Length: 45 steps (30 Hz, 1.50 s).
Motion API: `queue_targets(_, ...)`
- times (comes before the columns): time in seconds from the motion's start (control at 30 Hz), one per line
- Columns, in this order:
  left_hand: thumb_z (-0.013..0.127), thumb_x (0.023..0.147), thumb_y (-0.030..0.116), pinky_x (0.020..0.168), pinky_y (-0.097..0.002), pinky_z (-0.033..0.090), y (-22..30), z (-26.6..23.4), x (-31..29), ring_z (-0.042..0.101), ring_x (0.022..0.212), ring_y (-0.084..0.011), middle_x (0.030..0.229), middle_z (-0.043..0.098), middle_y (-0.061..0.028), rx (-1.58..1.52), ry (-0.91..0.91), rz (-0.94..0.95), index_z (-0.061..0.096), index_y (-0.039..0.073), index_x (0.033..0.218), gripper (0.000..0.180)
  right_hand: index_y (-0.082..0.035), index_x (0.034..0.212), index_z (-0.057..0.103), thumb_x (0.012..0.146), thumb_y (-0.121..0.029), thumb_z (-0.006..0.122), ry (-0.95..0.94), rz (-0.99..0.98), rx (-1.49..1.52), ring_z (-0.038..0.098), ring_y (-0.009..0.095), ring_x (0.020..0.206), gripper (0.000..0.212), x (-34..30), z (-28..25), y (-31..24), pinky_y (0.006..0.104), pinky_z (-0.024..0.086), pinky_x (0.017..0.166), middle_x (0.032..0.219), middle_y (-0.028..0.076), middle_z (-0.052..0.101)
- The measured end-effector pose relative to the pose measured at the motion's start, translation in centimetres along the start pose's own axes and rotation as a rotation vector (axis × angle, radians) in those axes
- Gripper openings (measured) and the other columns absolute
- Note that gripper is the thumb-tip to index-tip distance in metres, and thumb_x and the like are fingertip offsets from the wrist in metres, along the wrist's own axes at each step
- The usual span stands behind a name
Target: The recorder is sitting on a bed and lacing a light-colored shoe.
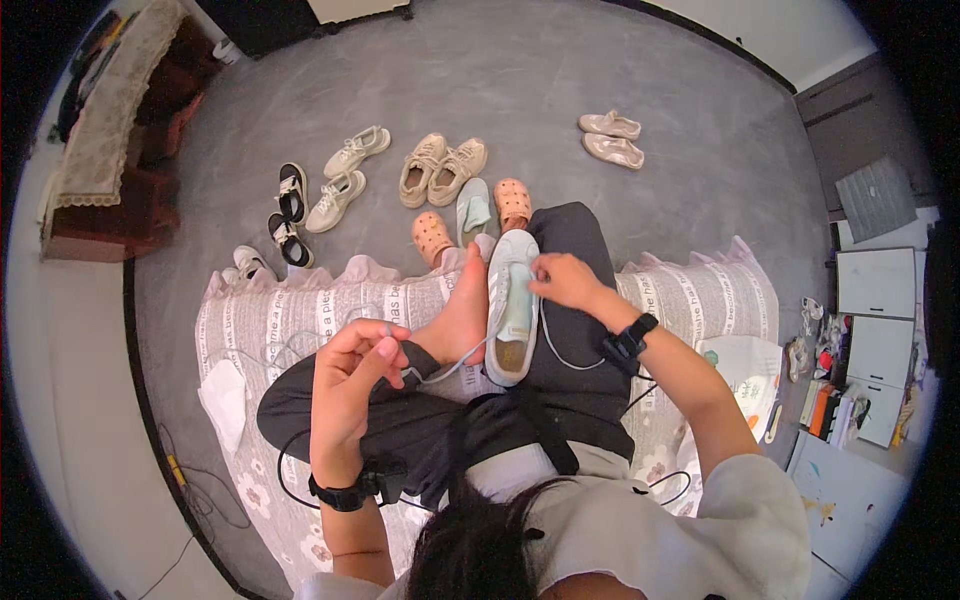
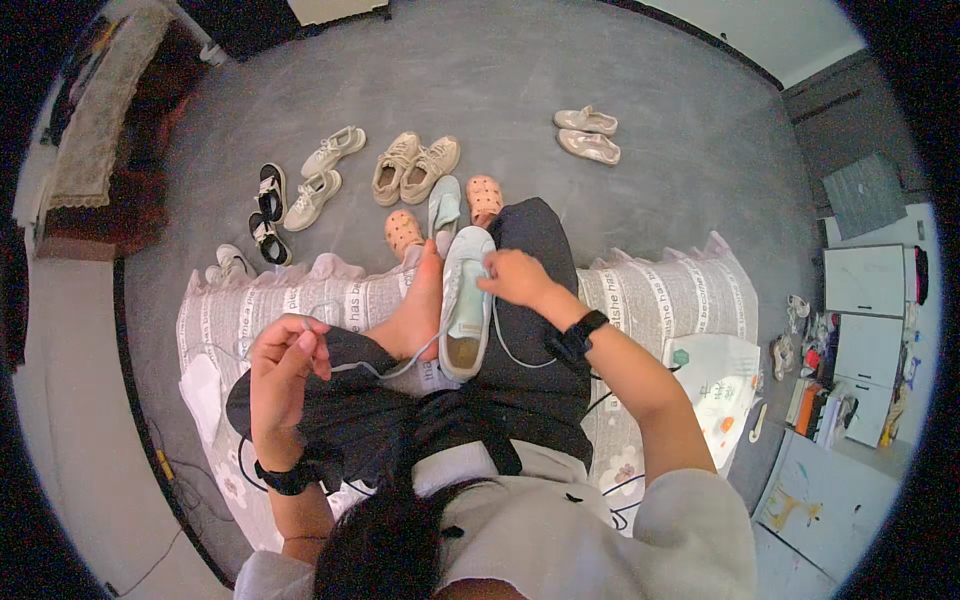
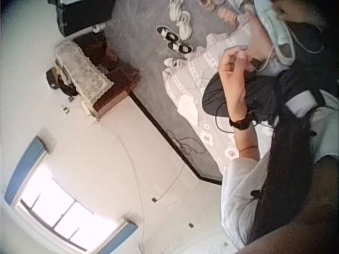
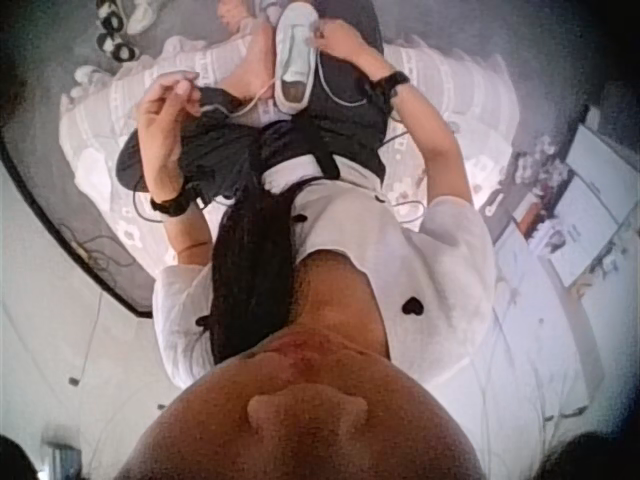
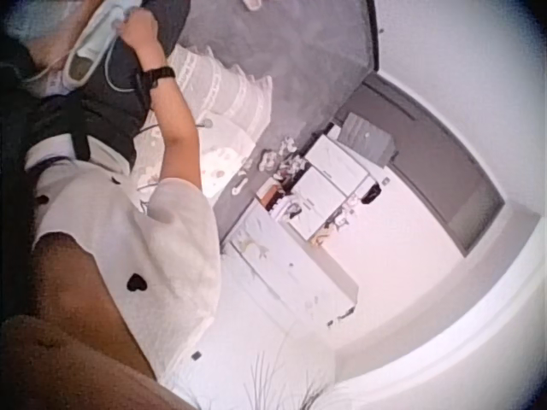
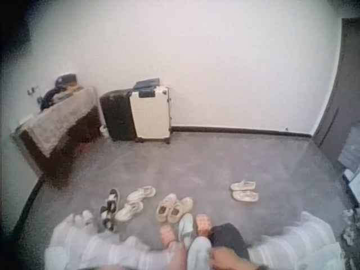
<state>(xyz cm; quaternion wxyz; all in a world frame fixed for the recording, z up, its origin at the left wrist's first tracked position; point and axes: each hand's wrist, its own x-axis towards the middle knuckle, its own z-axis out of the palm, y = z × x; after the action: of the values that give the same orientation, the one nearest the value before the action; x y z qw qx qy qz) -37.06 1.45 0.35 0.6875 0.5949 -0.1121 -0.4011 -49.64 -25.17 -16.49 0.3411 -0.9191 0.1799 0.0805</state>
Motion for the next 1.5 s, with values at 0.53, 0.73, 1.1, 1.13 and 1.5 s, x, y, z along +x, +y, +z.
queue_targets(0.53, 0.05, 0.081, 0.008, 0.051, -0.0193, 0.04, -1.3, -0.1, 0.5, 0.049, 0.057, -0.0069, 0.072, 0.056, -0.0044, -0.017, -0.002, -0.049, 0.055, 0.0, 0.086, 0.011, 0.001, 0.072, 0.049, 0.074, -0.018, 0.047, 0.052, 0.023, -0.225, 0.056, 0.034, 0.064, 0.019, -2.8, 2.7, -1.9, 0.0426, 0.044, 0.058, 0.068, 0.018, 0.056)
queue_targets(0.73, 0.051, 0.08, 0.009, 0.052, -0.0197, 0.04, -1.2, 0.4, 0.8, 0.049, 0.058, -0.0074, 0.072, 0.056, -0.0042, -0.026, -0.023, -0.058, 0.055, 0.001, 0.085, 0.011, 0.001, 0.07, 0.049, 0.074, -0.019, 0.048, 0.075, -0.065, -0.162, 0.055, 0.035, 0.063, 0.02, -3.3, 3.1, -2.7, 0.0429, 0.043, 0.057, 0.066, 0.019, 0.054)
queue_targets(1.1, 0.053, 0.079, 0.009, 0.059, -0.0185, 0.04, 4.8, 0.8, 2.2, 0.05, 0.066, -0.0063, 0.075, 0.057, -0.0039, 0.181, -0.056, 0.257, 0.056, 0.0, 0.088, 0.013, -0.003, 0.09, 0.058, 0.077, -0.006, 0.036, 0.378, -0.098, 0.319, 0.05, 0.013, 0.062, 0.025, -5.9, -14.1, -8.6, 0.0245, 0.039, 0.058, 0.067, 0.006, 0.054)
queue_targets(1.13, 0.054, 0.079, 0.009, 0.061, -0.0185, 0.04, 6.3, 1.8, 2.4, 0.051, 0.07, -0.0063, 0.078, 0.058, -0.0044, 0.228, -0.059, 0.371, 0.056, 0.0, 0.088, 0.013, -0.003, 0.09, 0.058, 0.077, -0.006, 0.036, 0.382, -0.123, 0.313, 0.05, 0.013, 0.062, 0.025, -6.4, -15.5, -9.9, 0.0245, 0.039, 0.058, 0.067, 0.006, 0.054)
queue_targets(1.5, 0.06, 0.075, 0.01, 0.067, -0.0168, 0.039, 20.3, 12.5, 0.9, 0.051, 0.074, -0.0041, 0.085, 0.059, -0.0024, 0.009, -0.329, 1.109, 0.058, 0.001, 0.089, 0.017, 0.003, 0.099, 0.055, 0.077, 0.0, 0.048, 0.912, -0.853, 0.636, 0.055, 0.011, 0.068, 0.024, -13.2, -26.2, -22.6, 0.0211, 0.043, 0.062, 0.087, 0.015, 0.06)
